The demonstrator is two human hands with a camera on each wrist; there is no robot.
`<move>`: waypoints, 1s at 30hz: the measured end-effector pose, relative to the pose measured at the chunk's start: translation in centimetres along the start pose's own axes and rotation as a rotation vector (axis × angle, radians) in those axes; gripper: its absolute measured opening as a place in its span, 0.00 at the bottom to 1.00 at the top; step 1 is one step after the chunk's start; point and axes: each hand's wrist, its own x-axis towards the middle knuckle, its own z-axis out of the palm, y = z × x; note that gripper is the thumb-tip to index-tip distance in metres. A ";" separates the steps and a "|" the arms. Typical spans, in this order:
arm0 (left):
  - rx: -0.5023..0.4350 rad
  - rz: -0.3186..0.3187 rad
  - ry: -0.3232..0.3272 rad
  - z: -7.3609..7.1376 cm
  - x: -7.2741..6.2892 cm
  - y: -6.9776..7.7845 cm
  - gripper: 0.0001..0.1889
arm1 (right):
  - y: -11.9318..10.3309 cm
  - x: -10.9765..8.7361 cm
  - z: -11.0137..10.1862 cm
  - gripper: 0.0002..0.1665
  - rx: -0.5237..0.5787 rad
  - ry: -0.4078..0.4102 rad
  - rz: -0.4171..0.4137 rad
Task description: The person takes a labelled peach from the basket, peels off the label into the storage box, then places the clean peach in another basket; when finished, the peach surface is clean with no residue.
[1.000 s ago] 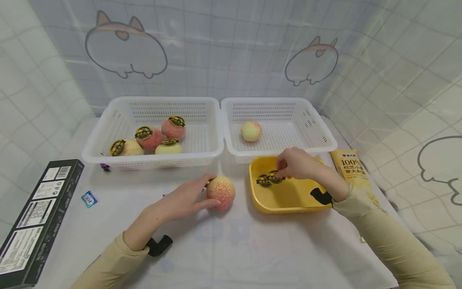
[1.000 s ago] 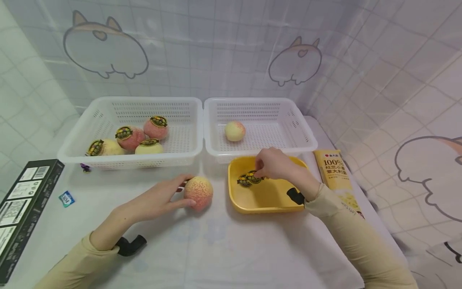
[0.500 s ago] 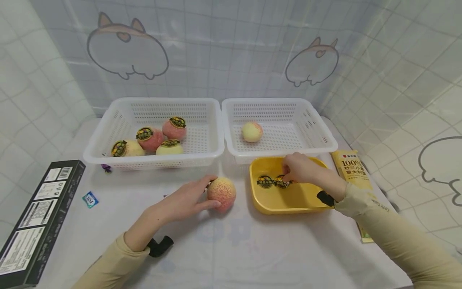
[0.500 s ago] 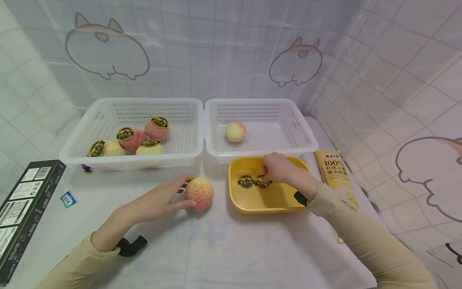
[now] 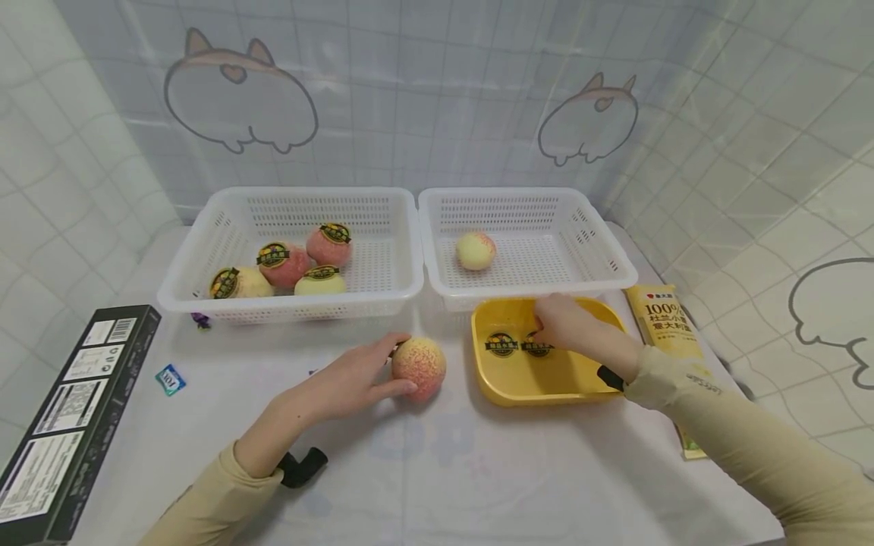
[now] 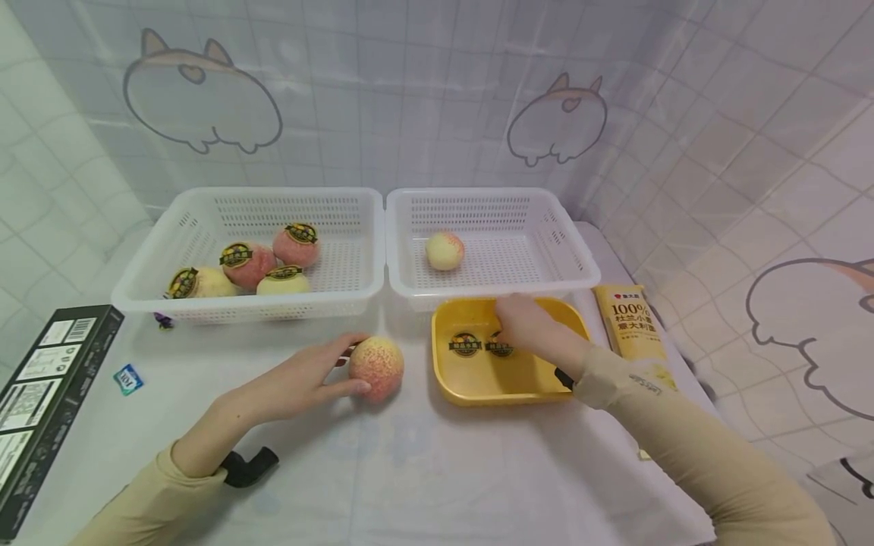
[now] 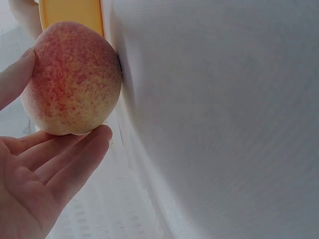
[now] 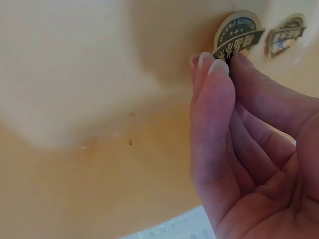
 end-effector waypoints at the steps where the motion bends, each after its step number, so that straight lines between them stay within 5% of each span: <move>1: 0.000 0.002 0.000 0.0 0.0 0.0 0.39 | 0.0 0.0 0.1 0.19 -0.001 -0.003 0.000; 11: 0.008 0.017 0.002 0.2 0.0 0.0 0.38 | 0.2 0.1 0.4 0.16 -0.026 -0.039 0.017; 20: -0.006 0.006 -0.009 0.3 0.0 0.0 0.38 | 1.4 0.2 0.4 0.24 0.035 -0.151 -0.012; 26: -0.007 -0.002 -0.008 0.2 -0.1 0.0 0.39 | 2.0 0.0 0.0 0.14 0.020 -0.173 -0.111; 30: -0.008 -0.011 -0.013 0.1 -0.1 0.1 0.39 | 1.2 -1.0 -1.5 0.08 0.032 -0.195 -0.102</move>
